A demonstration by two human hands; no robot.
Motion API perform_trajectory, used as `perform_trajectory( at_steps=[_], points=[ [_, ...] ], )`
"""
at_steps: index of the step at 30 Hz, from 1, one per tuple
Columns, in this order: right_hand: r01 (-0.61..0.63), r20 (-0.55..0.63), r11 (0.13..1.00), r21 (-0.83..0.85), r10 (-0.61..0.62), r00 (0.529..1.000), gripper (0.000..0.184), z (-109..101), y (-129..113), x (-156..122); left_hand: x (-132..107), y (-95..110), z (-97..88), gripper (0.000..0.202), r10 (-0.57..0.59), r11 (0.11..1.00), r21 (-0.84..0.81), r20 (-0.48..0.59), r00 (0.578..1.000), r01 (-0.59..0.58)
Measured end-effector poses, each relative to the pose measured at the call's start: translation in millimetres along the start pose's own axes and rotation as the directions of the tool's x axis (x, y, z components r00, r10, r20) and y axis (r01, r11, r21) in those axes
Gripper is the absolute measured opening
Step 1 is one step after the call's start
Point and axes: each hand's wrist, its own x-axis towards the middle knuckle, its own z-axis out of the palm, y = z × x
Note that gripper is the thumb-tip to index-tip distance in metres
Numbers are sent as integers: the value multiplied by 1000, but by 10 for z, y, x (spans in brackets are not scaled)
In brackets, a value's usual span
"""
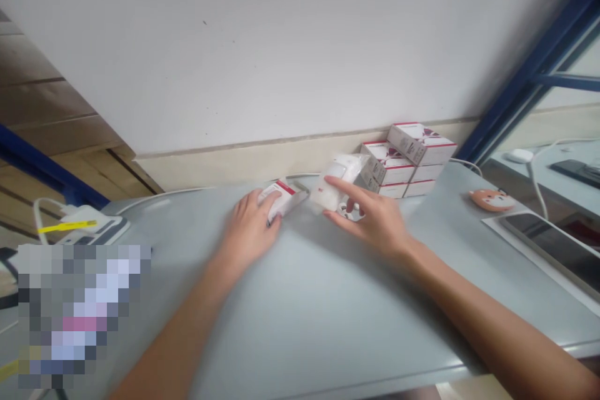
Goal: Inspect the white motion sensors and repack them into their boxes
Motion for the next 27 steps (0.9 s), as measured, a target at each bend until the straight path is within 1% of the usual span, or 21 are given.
perform_trajectory(
  at_steps=[2,4,6,8,10,13,15,17,19,22,24,27],
  points=[
    [-66,-16,997,-28,65,998,53,-33,20,30,2,-1,-53,45,87,991,-98,-2,996,-87],
    [-128,-26,990,-54,127,992,55,-62,50,63,-11,65,-137,46,163,969,-182,-33,986,-166],
    [-161,-16,985,-63,160,987,56,-76,91,85,-39,160,-207,49,204,940,-267,-60,977,-213],
    [-135,9,989,-66,136,991,56,-78,135,91,-71,242,-235,51,219,905,-358,-66,974,-227],
    [-62,31,996,-71,64,997,54,-75,164,83,-100,293,-219,54,227,876,-425,-56,972,-229],
    [60,60,995,-76,-55,997,51,-78,165,67,-126,326,-157,57,243,846,-479,-44,969,-234],
    [106,75,992,-72,-100,992,50,-89,152,60,-131,336,-125,58,240,820,-523,-57,969,-234],
    [121,76,990,-77,-116,990,50,-105,144,57,-128,346,-116,58,212,786,-577,-84,974,-221],
    [136,67,985,-103,-130,989,50,-125,144,57,-119,359,-127,55,178,752,-625,-115,977,-210],
    [199,81,971,-131,-189,979,51,-154,143,65,-105,383,-149,51,136,704,-679,-161,978,-210],
    [211,81,973,-95,-203,976,51,-163,132,72,-102,395,-148,50,107,667,-719,-170,980,-197],
    [172,54,985,13,-173,983,46,-152,107,76,-105,399,-105,52,67,610,-780,-125,990,-140]
  ],
)
